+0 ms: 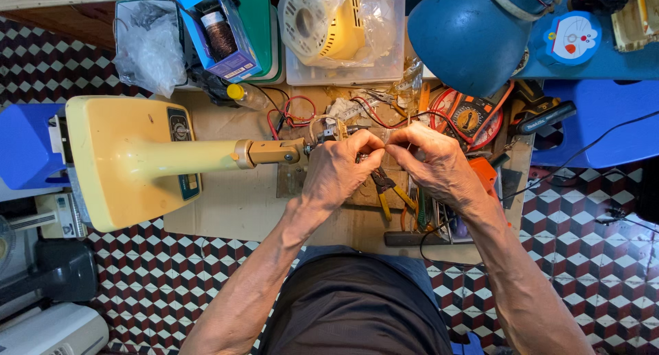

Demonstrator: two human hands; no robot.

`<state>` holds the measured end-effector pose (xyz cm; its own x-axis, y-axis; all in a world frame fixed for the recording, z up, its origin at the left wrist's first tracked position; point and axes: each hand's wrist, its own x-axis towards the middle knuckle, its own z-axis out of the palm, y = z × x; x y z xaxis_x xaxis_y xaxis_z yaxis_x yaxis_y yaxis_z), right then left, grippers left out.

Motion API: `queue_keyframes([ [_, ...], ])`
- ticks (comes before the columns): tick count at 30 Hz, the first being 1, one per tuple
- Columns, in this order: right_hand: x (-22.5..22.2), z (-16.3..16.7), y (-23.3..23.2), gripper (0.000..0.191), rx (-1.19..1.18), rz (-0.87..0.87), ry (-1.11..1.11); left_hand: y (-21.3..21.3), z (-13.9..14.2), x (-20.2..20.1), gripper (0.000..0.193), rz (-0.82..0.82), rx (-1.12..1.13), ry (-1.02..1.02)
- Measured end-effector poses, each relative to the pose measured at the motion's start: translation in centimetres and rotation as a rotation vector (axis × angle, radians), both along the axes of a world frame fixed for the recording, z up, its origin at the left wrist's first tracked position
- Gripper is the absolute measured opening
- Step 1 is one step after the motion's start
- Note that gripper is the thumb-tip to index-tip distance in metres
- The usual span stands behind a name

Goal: The person writes on a small blue label with a marker, then sets it aside. They proceed to manipulate several small wires connected to a motor assembly, twisting and arranging them by hand. The person uses pliers to strip or adjust wire ends and continues to organize the wiring on the workbench.

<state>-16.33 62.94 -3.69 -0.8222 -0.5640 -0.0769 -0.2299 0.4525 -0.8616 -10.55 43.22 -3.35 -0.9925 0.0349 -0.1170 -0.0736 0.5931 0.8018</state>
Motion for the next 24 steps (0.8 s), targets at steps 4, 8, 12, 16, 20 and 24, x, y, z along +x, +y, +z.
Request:
queue_keyframes([
  [4, -0.5, -1.0, -0.1, 0.019, -0.011, -0.074, -0.289, 0.4, -0.1, 0.3, 0.011, -0.027, -0.117, 0.145],
  [8, -0.9, -2.8, -0.6, 0.017, -0.049, -0.26, -0.734, 0.9, -0.1, 0.7, 0.01, -0.019, -0.226, 0.23],
  [12, -1.3, -3.7, -0.2, 0.013, -0.258, -0.338, -1.058, 0.7, 0.0, 0.8, 0.011, -0.004, -0.128, 0.209],
  [16, -1.1, -3.2, -0.1, 0.015, -0.301, -0.259, -0.933, -0.2, -0.1, -0.1, 0.015, -0.017, -0.04, -0.013],
  [20, 0.4, -1.7, 0.2, 0.018, -0.193, -0.203, -0.5, -0.3, -0.3, -0.2, 0.017, 0.0, -0.026, -0.01],
  [24, 1.5, -1.1, -0.2, 0.027, -0.126, 0.015, 0.23, -0.3, -0.3, -0.3, 0.017, 0.008, -0.011, -0.006],
])
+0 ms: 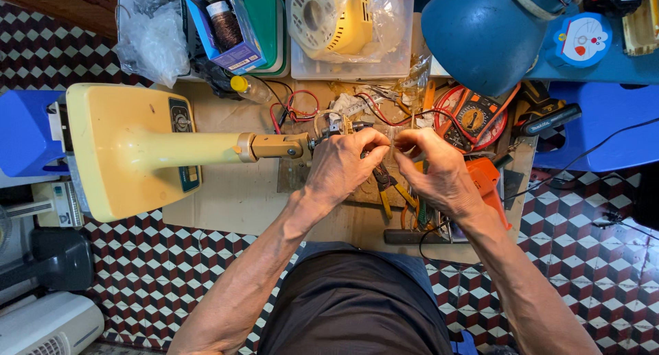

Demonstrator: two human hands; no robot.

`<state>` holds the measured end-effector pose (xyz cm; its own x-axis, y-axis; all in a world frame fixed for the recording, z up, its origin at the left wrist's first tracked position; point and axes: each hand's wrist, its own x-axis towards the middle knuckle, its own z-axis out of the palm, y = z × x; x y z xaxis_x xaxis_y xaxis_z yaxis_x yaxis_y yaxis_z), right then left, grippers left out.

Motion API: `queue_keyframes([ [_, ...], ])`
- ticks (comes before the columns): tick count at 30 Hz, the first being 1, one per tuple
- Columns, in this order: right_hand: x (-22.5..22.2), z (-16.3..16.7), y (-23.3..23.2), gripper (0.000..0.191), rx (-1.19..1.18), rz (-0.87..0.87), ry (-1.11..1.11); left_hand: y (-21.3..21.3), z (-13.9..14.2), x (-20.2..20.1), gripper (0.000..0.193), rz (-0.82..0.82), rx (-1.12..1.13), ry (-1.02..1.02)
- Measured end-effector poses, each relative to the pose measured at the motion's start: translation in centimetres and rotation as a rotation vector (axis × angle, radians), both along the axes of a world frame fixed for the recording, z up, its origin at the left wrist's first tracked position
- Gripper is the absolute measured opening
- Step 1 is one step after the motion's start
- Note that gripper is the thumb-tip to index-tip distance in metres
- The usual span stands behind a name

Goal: The person writes on a small blue label with a marker, then sets it aside. They proceed to manipulate several small wires connected to a motor assembly, twisting and arranging them by hand. The person uses pliers to strip or adjust wire ends and continues to organize the wiring on the workbench.

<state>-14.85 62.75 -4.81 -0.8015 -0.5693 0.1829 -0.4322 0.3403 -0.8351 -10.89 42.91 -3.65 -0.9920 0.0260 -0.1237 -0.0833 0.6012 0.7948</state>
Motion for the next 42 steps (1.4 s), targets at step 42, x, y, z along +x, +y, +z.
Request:
queue_keyframes([
  [42, -3.5, -0.6, 0.0, 0.021, 0.008, 0.043, -1.092, -0.3, 0.3, 1.2, 0.009, -0.038, -0.054, 0.23],
])
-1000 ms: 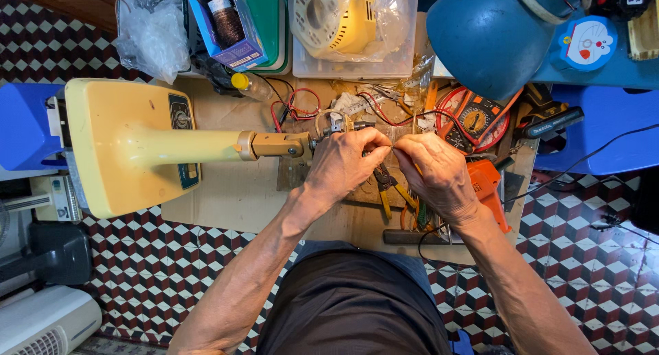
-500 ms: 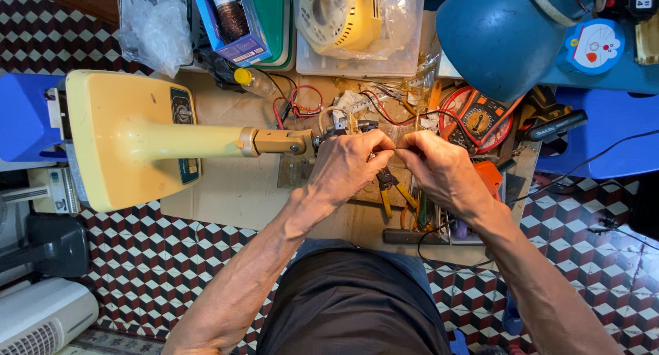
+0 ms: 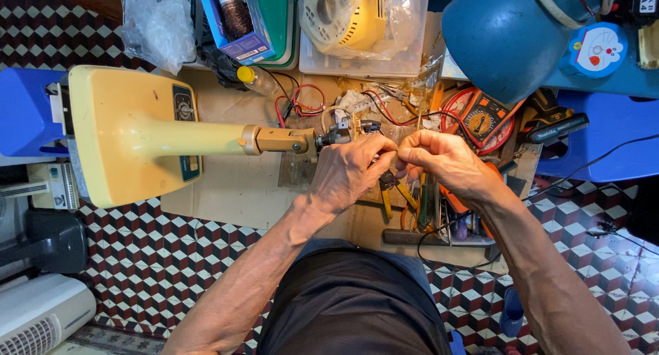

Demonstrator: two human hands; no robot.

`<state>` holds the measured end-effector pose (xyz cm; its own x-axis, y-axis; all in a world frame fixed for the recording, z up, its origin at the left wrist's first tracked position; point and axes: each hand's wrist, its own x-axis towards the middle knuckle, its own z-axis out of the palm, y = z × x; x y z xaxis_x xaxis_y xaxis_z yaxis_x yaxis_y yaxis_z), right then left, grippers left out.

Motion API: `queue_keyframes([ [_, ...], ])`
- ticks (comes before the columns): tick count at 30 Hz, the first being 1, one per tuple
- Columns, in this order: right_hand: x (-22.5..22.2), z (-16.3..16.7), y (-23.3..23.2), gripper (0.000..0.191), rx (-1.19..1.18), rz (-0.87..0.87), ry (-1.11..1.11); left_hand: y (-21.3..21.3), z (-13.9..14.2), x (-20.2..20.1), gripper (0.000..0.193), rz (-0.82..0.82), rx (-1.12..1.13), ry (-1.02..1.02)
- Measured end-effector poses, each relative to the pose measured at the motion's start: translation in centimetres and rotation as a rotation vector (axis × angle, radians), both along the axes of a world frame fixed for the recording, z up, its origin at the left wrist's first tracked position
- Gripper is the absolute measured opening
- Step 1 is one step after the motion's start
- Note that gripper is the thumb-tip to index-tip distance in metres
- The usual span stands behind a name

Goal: The person writes on a small blue label with a marker, then sets it aside. They proceed to manipulate several small wires connected to a motor assembly, twisting and arranging them by hand. The person uses pliers to strip or adjust wire ends and continues to organize the wiring on the workbench.

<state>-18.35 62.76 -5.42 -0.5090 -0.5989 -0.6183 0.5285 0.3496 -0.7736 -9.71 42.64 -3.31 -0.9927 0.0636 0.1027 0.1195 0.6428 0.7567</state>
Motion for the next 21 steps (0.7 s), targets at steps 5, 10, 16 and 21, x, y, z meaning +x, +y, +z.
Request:
queue_keyframes([
  [5, 2.0, -0.3, 0.3, 0.023, -0.091, -0.135, 0.124, 0.1, 0.2, -0.3, 0.01, 0.022, 0.037, -0.043],
  [10, 3.4, -0.6, -0.1, 0.024, 0.023, -0.121, 0.539, 0.0, 0.1, -0.3, 0.011, 0.005, 0.05, -0.053],
  [16, 3.4, -0.3, -0.2, 0.022, 0.058, 0.001, 1.06, 0.0, 0.0, -0.5, 0.012, 0.002, 0.028, -0.043],
  [21, 3.1, 0.1, -0.3, 0.021, 0.077, 0.037, 1.268, 0.0, 0.0, -0.5, 0.011, -0.005, 0.02, -0.051],
])
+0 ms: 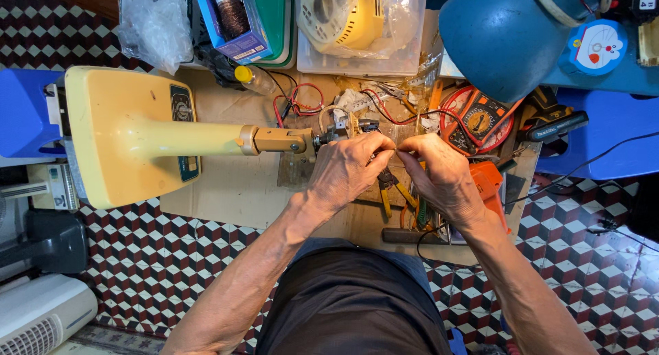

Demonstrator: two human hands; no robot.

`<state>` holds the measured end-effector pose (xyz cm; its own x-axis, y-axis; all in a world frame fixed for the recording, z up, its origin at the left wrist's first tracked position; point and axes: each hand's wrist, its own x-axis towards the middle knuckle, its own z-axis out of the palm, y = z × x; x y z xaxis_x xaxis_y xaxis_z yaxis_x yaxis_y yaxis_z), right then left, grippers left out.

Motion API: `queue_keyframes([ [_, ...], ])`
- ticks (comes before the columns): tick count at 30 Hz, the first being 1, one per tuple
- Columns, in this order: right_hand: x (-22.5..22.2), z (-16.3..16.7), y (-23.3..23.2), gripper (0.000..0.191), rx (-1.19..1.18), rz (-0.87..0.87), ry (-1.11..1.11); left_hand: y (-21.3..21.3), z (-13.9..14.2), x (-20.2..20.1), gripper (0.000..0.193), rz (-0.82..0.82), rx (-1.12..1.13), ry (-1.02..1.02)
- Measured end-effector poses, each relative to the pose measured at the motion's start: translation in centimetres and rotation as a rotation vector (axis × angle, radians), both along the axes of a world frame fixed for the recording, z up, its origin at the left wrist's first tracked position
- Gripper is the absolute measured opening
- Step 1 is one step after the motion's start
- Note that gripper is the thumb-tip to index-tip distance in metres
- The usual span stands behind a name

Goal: The person writes on a small blue label with a marker, then sets it aside. They proceed to manipulate several small wires connected to a motor assembly, twisting and arranging them by hand. The person uses pliers to strip or adjust wire ends and continues to organize the wiring on the workbench.

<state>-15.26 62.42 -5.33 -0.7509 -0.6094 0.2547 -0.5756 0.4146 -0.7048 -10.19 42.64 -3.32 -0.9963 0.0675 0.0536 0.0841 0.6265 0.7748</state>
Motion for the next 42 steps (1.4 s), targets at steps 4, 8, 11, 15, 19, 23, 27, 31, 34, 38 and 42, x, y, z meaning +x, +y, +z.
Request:
queue_keyframes([
  [4, -0.5, 0.6, 0.0, 0.021, 0.016, 0.092, 0.133, -0.1, -0.2, -0.2, 0.013, -0.029, -0.015, -0.047],
  [8, -1.0, 1.1, 0.2, 0.022, 0.038, 0.142, 0.203, 0.0, -0.1, -0.2, 0.013, -0.008, -0.023, -0.03],
  [11, -1.2, 1.0, 0.0, 0.017, 0.039, 0.132, 0.049, 0.2, 0.0, -0.2, 0.012, 0.017, -0.023, -0.026],
  [15, -1.2, 0.5, 0.1, 0.016, 0.06, -0.037, -0.519, 0.3, 0.1, 0.2, 0.01, 0.039, -0.02, 0.01],
  [19, -1.9, 0.1, 0.7, 0.018, -0.137, -0.033, -1.035, 0.9, 0.4, 1.2, 0.009, 0.01, -0.03, 0.071],
  [23, -1.6, 0.5, 1.5, 0.022, -0.257, -0.125, -1.035, 1.9, 0.4, 1.1, 0.009, 0.077, -0.064, -0.022],
  [27, 1.2, 1.7, 5.1, 0.025, -0.472, -0.523, -0.692, 2.3, 0.5, 1.2, 0.009, 0.12, -0.004, 0.011],
  [31, 7.7, 1.1, 9.0, 0.029, -0.633, -0.956, -0.476, 2.4, 0.7, 1.3, 0.009, 0.124, 0.039, 0.043],
  [34, 12.2, -1.3, 11.3, 0.033, -0.592, -1.101, -0.551, 2.7, 1.1, 1.5, 0.009, 0.134, 0.046, -0.026],
  [38, 16.2, -5.0, 13.7, 0.043, -0.479, -1.229, -0.6, 3.1, 1.5, 2.0, 0.009, 0.137, 0.033, -0.04],
  [42, 18.8, -7.8, 15.6, 0.042, -0.35, -1.319, -0.586, 3.4, 1.7, 2.6, 0.009, 0.148, 0.007, -0.05],
])
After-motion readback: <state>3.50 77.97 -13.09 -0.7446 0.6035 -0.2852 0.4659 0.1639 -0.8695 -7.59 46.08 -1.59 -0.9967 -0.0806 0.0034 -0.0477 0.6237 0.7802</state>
